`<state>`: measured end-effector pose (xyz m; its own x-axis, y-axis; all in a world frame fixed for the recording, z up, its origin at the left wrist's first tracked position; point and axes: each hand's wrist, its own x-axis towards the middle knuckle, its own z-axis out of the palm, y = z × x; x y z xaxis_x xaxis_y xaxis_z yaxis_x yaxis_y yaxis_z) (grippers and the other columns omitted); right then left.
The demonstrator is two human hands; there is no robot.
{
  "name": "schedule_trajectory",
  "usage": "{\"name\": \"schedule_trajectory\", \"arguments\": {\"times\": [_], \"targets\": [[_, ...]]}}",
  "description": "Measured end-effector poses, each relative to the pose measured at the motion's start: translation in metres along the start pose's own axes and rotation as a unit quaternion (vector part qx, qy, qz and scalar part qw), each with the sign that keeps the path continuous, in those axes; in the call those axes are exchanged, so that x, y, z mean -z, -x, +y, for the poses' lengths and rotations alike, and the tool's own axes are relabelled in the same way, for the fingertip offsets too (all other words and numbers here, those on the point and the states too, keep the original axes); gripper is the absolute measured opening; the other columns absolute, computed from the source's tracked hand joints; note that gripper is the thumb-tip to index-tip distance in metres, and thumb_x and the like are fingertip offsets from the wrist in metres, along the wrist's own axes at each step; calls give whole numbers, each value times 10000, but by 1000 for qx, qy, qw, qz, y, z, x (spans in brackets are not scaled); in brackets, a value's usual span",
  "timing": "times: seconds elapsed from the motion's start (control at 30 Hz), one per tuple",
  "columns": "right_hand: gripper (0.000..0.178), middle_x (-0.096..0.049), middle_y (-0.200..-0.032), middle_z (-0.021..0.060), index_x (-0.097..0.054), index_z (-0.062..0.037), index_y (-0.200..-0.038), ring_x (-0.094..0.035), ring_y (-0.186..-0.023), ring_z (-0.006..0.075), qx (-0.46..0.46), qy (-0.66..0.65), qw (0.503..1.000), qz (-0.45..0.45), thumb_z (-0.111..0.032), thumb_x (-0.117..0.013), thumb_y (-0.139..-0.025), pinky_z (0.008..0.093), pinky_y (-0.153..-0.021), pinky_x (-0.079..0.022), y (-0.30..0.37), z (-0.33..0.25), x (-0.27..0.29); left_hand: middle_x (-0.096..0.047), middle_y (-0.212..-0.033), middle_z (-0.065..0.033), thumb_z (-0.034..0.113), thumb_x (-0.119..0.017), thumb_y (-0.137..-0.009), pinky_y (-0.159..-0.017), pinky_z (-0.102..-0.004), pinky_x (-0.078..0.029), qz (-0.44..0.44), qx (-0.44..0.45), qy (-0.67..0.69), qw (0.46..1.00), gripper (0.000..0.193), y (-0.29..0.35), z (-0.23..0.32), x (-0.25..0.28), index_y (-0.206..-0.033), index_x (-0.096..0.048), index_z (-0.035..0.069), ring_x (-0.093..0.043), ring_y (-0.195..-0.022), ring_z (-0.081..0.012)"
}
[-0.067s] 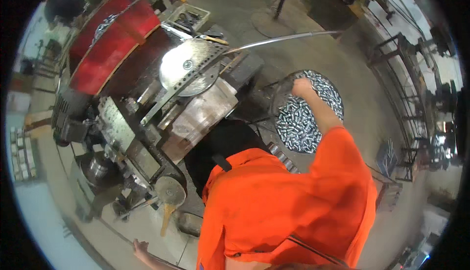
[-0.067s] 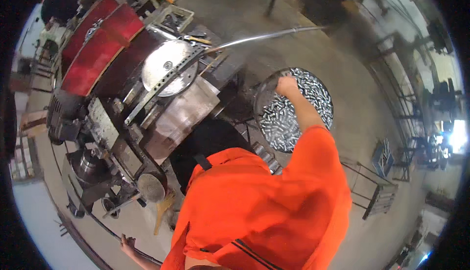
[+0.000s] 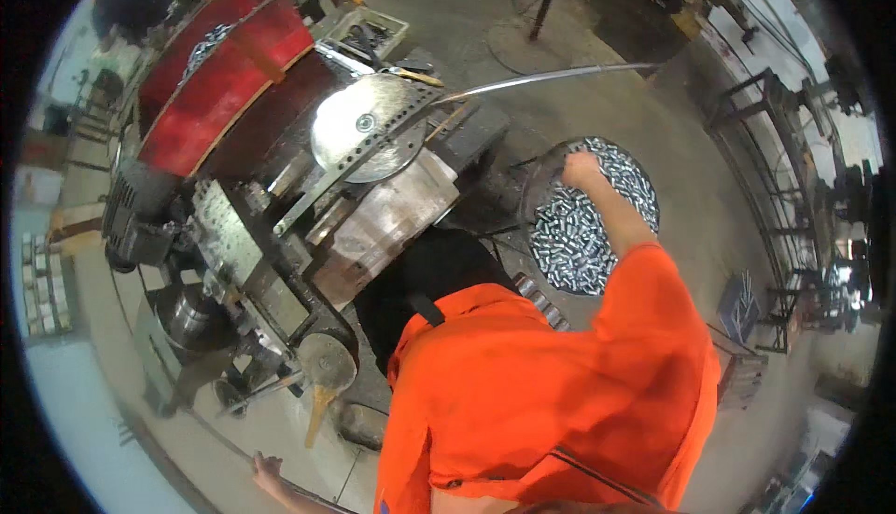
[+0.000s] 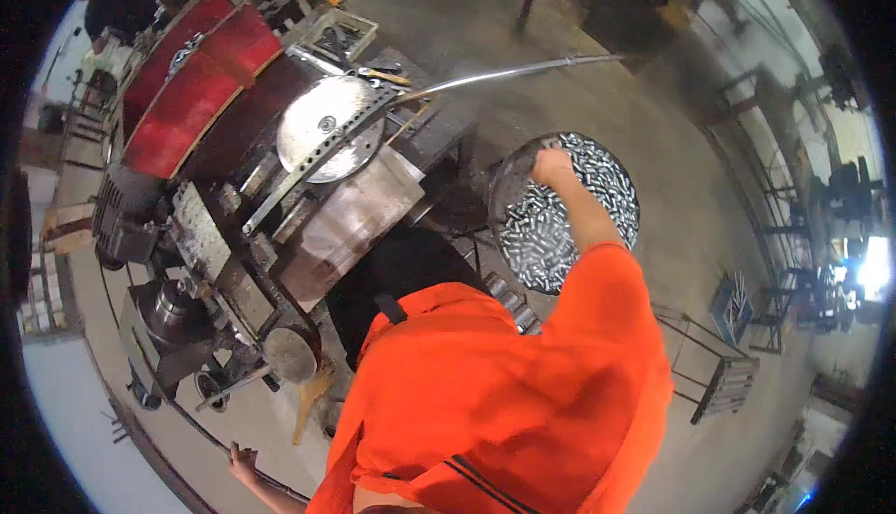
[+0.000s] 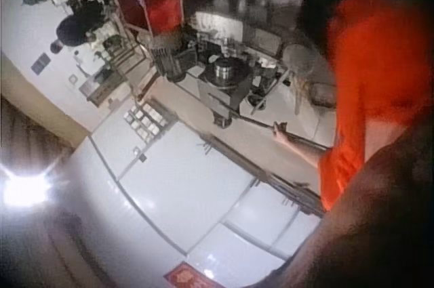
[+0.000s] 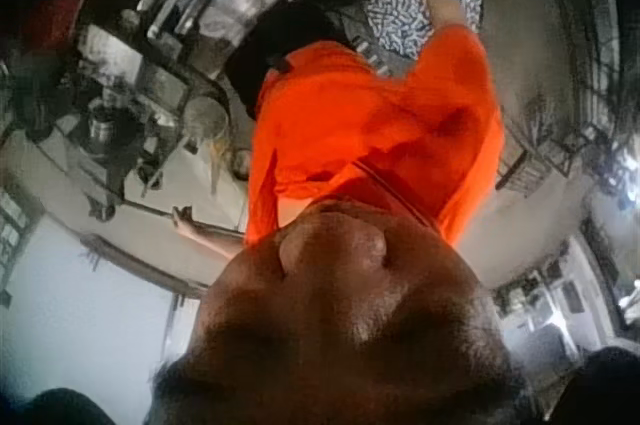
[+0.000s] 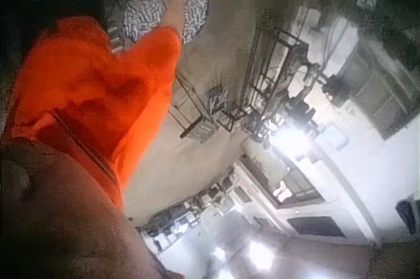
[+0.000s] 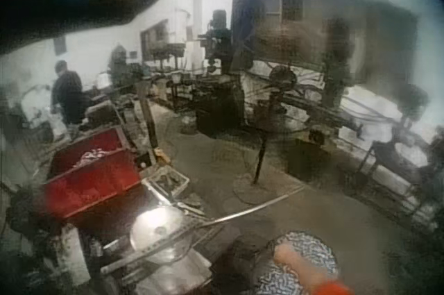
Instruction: The person operates a metal turning machine, repeatedly inserting small metal pieces into the chuck, engaging the machine, and removing the finished parts. The person places the finished parts into a red bin and continues the cycle with new pieces.
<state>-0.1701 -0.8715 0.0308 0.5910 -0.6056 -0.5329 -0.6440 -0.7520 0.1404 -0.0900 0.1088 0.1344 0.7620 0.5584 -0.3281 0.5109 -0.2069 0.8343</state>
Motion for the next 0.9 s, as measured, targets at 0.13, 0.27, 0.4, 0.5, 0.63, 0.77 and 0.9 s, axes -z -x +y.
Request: {"name": "schedule_trajectory", "arguments": {"times": [0.13,0.27,0.4,0.5,0.63,0.77,0.9], "targets": [[378,-624,-1108,144,-680,-44,-956,-513,-1138,297,32,6,999,43,-289,-614,-676,371,-955,-422,-13,27,-17,-550,-560,-116,287,-728,-767,-410,-308,-485,74,-50,-22,996,360,37,29,-36,-868,-551,-9,-521,-428,-174],[386,-627,-1071,167,-677,-27,-905,-555,-1075,294,61,-1,996,71,-268,-667,-603,357,-899,-473,-22,32,-29,-544,-578,-106,286,-706,-785,-431,-324,-486,44,-52,0,998,372,36,18,-18,-912,-540,-21,-524,-448,-182],[394,-622,-1068,195,-670,-7,-932,-570,-1057,297,63,2,998,21,-267,-613,-641,363,-905,-468,-22,30,-15,-546,-587,-108,254,-697,-795,-425,-335,-484,34,-50,-4,998,339,32,16,-21,-916,-535,-18,-529,-455,-187],[379,-629,-1044,199,-660,6,-934,-597,-1007,298,94,23,994,55,-242,-596,-656,373,-878,-481,-11,26,-13,-556,-582,-117,261,-712,-785,-415,-340,-491,11,-56,11,998,324,25,10,-12,-872,-534,5,-550,-454,-199],[314,-641,-958,225,-658,21,-846,-625,-925,324,126,56,990,35,-196,-594,-628,386,-819,-509,-19,25,-19,-559,-597,-117,297,-705,-793,-418,-339,-486,2,-81,23,996,362,18,2,-8,-924,-534,5,-585,-498,-212],[263,-641,-918,221,-668,-3,-816,-625,-897,341,117,-22,990,81,-166,-593,-625,401,-796,-510,-17,31,-19,-602,-707,-140,286,-702,-781,-550,-375,-512,75,-127,-245,958,442,47,28,-26,-1071,-536,-3,-629,-643,-263],[113,-625,-678,98,-608,-85,-541,-591,-655,297,313,-179,875,322,-197,-615,-537,354,-688,-508,0,14,-20,-630,-885,-196,200,-649,-775,-686,-391,-490,144,-305,-555,760,370,124,100,-61,-1089,-591,14,-625,-780,-301]]}}
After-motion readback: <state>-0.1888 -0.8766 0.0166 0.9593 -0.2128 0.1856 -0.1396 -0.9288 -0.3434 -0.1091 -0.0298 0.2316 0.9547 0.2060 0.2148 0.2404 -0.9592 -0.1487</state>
